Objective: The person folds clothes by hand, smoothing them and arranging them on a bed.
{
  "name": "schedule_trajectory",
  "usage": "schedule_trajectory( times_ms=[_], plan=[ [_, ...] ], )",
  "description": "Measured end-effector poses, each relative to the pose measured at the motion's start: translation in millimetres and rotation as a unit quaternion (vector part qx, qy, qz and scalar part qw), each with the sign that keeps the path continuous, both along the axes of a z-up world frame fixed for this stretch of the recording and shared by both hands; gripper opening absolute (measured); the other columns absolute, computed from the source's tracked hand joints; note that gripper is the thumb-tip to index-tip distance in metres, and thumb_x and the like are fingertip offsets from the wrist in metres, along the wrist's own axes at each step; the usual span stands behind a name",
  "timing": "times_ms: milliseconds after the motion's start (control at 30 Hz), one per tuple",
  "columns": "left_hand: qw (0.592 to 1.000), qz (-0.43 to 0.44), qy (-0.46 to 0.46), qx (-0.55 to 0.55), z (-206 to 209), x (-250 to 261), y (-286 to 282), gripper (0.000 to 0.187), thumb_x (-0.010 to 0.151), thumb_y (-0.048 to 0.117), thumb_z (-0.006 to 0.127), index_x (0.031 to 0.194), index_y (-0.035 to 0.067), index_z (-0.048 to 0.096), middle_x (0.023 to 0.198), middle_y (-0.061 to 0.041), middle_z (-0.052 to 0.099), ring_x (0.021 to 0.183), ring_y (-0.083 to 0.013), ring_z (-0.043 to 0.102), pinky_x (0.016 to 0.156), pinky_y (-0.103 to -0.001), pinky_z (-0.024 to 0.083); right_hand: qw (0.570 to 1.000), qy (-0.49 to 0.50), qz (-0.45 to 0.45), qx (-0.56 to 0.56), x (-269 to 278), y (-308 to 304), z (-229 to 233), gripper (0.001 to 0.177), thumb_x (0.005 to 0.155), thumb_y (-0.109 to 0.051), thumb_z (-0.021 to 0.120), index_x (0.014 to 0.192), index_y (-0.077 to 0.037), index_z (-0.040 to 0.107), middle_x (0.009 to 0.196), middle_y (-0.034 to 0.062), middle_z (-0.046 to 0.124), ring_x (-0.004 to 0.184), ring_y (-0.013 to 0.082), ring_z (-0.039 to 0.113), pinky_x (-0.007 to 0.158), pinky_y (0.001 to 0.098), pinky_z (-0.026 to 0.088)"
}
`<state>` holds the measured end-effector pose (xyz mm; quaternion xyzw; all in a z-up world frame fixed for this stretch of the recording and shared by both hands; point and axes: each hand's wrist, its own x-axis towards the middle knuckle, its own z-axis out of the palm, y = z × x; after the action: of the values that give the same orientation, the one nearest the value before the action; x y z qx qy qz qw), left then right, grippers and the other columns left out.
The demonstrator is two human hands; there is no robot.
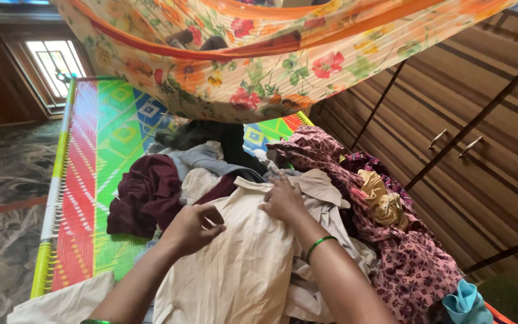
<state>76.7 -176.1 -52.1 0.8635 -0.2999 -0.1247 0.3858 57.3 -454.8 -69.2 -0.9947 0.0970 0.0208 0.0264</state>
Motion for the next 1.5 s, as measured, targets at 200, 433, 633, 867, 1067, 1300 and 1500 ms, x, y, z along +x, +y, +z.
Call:
schedule_trajectory(
  times_ms=[200,433,633,867,1067,1300,1500],
  plan=[
    [0.997,0.019,-0.003,-0.070,-19,18,-7,0.020,0.080,0.021,0.080,0.095,0.008,0.078,0.090,-0.009,0.081,0.083,-0.0205,0.080,0.073,-0.034,0.061,0.961,-0.031,-0.135,0.238,26,-17,-24,0.055,0.077,-0.046,0.088,0.116,-0.008,0.075,0.117,0.0150,0.075,0.110,0.0270,0.072,0.104,0.0375,0.053],
    [0.947,-0.091,-0.064,-0.301,16,24,-28,0.050,0.077,0.011,0.079,0.124,0.004,0.064,0.118,-0.007,0.065,0.111,-0.0207,0.063,0.092,-0.033,0.054,0.735,0.044,0.209,0.644,1,5,71,0.019,0.082,-0.004,0.082,0.100,0.002,0.077,0.096,0.0082,0.079,0.088,0.0133,0.074,0.085,0.0277,0.061],
    [0.944,-0.118,0.136,-0.278,35,25,-3,0.026,0.085,0.021,0.080,0.101,0.002,0.072,0.088,0.005,0.067,0.086,-0.0061,0.061,0.080,-0.026,0.051,0.696,0.049,0.274,0.662,-39,40,129,0.021,0.086,-0.013,0.083,0.101,-0.002,0.072,0.095,0.0023,0.075,0.088,0.0078,0.068,0.085,0.0244,0.056],
    [0.994,0.006,-0.044,-0.101,118,-10,82,0.033,0.078,0.030,0.087,0.075,0.001,0.069,0.066,-0.003,0.057,0.062,-0.0104,0.052,0.056,-0.031,0.042,0.869,-0.048,0.234,0.433,-63,12,130,0.022,0.082,-0.024,0.085,0.089,-0.005,0.077,0.071,-0.0034,0.064,0.068,0.0046,0.053,0.060,0.0258,0.044],
    [0.917,0.033,-0.231,0.323,148,-33,151,0.034,0.080,0.047,0.079,0.092,0.015,0.076,0.089,-0.013,0.074,0.085,-0.0326,0.070,0.079,-0.045,0.056,0.942,-0.113,0.263,0.174,-79,1,151,0.034,0.083,-0.042,0.083,0.080,-0.008,0.077,0.072,0.0073,0.064,0.069,0.0191,0.058,0.063,0.0351,0.048],
    [0.940,0.143,-0.171,0.260,166,-76,233,0.027,0.083,0.045,0.079,0.097,0.022,0.080,0.089,-0.009,0.078,0.084,-0.0278,0.072,0.080,-0.044,0.057,0.961,0.008,0.173,-0.216,-115,-13,132,0.031,0.085,-0.052,0.072,0.098,-0.025,0.076,0.095,0.0034,0.077,0.093,0.0274,0.072,0.093,0.0553,0.047],
    [0.965,-0.044,-0.214,-0.143,216,-128,236,0.029,0.081,0.026,0.085,0.064,0.009,0.069,0.059,-0.005,0.056,0.054,-0.0131,0.048,0.047,-0.032,0.039,0.990,-0.066,-0.002,-0.122,-98,-32,159,0.040,0.085,-0.040,0.070,0.125,-0.041,0.068,0.116,0.0027,0.075,0.111,0.0220,0.069,0.100,0.0508,0.047]
  ],
)
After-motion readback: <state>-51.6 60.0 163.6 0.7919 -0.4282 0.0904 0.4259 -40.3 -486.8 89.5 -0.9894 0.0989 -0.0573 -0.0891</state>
